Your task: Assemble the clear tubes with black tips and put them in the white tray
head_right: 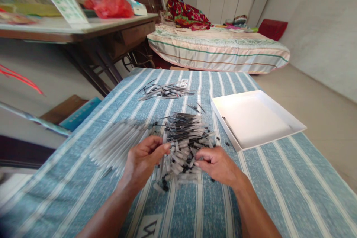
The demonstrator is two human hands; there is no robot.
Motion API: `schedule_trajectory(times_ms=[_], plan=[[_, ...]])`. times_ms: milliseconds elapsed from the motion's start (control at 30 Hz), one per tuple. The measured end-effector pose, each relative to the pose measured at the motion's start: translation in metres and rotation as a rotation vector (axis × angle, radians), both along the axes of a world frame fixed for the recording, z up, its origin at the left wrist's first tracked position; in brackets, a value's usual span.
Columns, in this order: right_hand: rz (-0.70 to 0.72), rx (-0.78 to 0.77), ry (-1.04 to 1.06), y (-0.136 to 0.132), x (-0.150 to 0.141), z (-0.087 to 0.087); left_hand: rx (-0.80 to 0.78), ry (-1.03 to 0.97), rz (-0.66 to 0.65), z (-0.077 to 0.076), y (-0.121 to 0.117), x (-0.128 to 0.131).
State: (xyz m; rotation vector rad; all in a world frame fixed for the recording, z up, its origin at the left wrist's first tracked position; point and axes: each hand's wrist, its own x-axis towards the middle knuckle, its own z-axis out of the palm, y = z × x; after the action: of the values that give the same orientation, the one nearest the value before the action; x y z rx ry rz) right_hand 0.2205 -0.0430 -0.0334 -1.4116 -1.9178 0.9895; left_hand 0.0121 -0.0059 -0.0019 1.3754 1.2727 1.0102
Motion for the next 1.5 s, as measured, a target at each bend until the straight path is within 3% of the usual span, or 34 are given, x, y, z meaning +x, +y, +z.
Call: schedule_trajectory(times_ms=[200,700,1167,1367,1500], plan=[[0.067,0.049,-0.144,-0.001,-0.003,-0.001,-0.039,-0.120,0.104,0.003,0.002,0.000],[0.052,0.164,-0.503,-0.004,-0.023,-0.005,-0.033,-0.204,0.111,-0.002,0.006,-0.001],[0.060,0.353,-0.467,-0.005,-0.037,0.001,-0.027,-0.243,0.197,-0.002,0.007,0.000],[0.097,0.311,-0.673,-0.008,-0.050,0.001,-0.001,-0.244,0.177,-0.003,0.006,0.000],[0.068,0.252,-0.672,-0.007,-0.050,-0.003,-0.008,-0.232,0.167,-0.004,0.005,0.000]])
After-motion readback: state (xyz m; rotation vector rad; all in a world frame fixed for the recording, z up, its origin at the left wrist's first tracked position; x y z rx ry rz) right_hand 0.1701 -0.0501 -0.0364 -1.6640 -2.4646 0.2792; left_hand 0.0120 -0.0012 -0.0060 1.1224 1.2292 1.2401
